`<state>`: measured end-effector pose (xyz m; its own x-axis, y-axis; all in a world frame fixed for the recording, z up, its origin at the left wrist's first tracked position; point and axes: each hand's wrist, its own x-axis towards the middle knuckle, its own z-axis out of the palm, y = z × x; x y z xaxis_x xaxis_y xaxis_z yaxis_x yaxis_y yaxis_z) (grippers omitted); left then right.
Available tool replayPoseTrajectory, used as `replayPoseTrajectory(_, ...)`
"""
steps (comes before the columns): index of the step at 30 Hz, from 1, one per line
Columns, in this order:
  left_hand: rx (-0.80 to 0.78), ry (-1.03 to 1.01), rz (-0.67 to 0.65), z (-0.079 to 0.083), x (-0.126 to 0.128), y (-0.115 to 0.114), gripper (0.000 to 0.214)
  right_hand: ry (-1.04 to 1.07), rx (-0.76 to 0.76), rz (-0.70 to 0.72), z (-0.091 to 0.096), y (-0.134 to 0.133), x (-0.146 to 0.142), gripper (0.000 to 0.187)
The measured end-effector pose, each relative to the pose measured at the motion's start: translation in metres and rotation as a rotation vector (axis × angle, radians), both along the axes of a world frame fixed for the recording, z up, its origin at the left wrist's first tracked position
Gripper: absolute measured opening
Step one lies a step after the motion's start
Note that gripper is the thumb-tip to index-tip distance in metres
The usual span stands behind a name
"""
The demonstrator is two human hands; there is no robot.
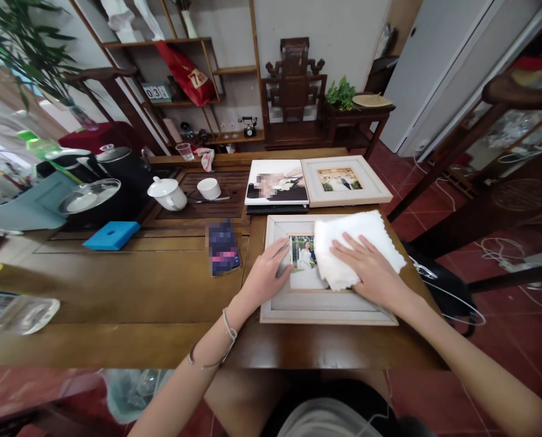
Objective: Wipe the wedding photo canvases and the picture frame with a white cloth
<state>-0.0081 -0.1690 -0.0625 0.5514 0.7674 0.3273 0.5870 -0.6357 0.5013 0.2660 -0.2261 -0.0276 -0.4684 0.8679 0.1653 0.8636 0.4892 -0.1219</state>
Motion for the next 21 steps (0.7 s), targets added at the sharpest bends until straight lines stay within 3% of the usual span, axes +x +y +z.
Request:
replayPoseTrajectory(4, -0.010, -0.003, 0.000, -0.001, 0.000, 0.000, 0.046, 0.073, -0.152, 0.105, 0.012, -0.050, 0.008, 0.095)
replayPoseTrajectory(7, -0.016, 0.002, 0.003, -0.002, 0.000, 0.000, 0.045, 0.109, -0.213, 0.120, 0.019, -0.057, 0.024, 0.093)
replayPoseTrajectory(9, -0.008, -0.007, 0.001, -0.002, -0.001, 0.000, 0.045, 0.138, -0.176, 0.082, 0.019, -0.042, 0.035, 0.090)
replayPoseTrajectory(12, 0.003, -0.021, -0.007, -0.002, -0.001, 0.000, 0.046, 0.167, -0.067, 0.014, 0.012, 0.002, 0.044, 0.089)
replayPoseTrajectory(16, -0.010, -0.008, 0.004, 0.001, -0.001, -0.001, 0.049, 0.114, 0.037, -0.095, 0.004, 0.059, 0.034, 0.088)
replayPoseTrajectory(19, -0.034, -0.003, 0.005, 0.004, -0.001, -0.002, 0.049, 0.035, 0.067, -0.150, 0.001, 0.069, 0.015, 0.084)
replayPoseTrajectory(21, -0.044, 0.002, 0.002, 0.005, 0.000, -0.002, 0.048, -0.009, 0.054, -0.140, 0.000, 0.055, 0.005, 0.084)
